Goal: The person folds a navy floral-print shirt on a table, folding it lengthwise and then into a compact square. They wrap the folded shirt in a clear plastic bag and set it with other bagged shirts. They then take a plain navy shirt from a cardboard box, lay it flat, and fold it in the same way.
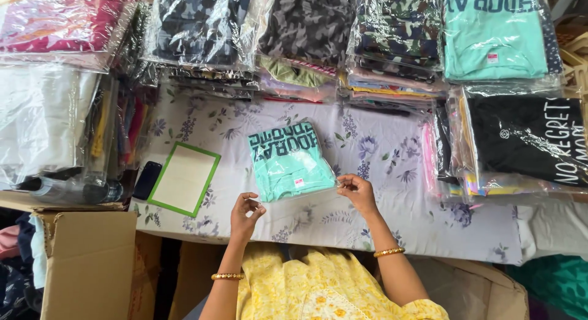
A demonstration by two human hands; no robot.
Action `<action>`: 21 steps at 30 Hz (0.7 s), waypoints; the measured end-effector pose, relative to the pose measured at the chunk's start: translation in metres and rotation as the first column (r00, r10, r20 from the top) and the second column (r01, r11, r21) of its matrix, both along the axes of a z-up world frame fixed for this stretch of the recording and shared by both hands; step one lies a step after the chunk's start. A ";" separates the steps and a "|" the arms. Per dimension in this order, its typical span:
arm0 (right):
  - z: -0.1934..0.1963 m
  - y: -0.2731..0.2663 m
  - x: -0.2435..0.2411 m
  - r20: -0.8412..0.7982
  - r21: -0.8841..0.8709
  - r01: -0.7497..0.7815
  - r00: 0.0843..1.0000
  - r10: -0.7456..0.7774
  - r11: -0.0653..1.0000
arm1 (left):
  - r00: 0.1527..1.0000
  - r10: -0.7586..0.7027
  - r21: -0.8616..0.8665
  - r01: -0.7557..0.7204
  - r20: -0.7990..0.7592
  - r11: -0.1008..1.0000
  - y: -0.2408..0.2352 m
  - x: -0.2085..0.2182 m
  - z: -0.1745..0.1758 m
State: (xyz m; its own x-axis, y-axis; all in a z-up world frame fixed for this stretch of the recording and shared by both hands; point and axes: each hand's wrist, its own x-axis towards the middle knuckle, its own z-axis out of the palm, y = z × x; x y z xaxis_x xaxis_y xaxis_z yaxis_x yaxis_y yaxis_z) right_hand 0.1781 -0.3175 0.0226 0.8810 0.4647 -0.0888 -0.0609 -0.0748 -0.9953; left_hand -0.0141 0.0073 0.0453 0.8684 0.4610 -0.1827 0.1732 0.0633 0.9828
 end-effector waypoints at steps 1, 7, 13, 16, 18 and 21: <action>0.010 0.004 -0.002 0.006 0.002 -0.005 1.000 0.005 1.000 | 1.000 0.005 0.002 -0.005 0.006 1.000 -0.001 0.001 0.011; 0.097 0.032 -0.012 0.642 -0.239 0.177 0.766 0.019 0.955 | 0.982 -0.029 0.672 -0.105 0.185 0.733 -0.008 0.014 0.086; 0.134 0.058 0.001 0.725 -0.244 0.430 0.676 -0.132 0.869 | 0.943 0.032 0.850 -0.314 0.332 0.424 -0.002 0.044 0.116; 0.125 0.059 0.009 0.360 -0.122 0.300 0.902 -0.239 0.946 | 0.945 0.049 0.817 -0.306 0.324 0.488 0.001 0.048 0.121; 0.098 0.050 0.011 0.418 0.181 0.170 0.878 -0.232 0.969 | 0.920 0.018 0.764 -0.337 0.392 0.550 0.000 0.044 0.114; 0.031 0.023 -0.021 0.306 0.078 0.258 0.913 -0.269 0.963 | 0.942 -0.013 0.771 -0.266 0.335 0.578 -0.017 0.016 0.052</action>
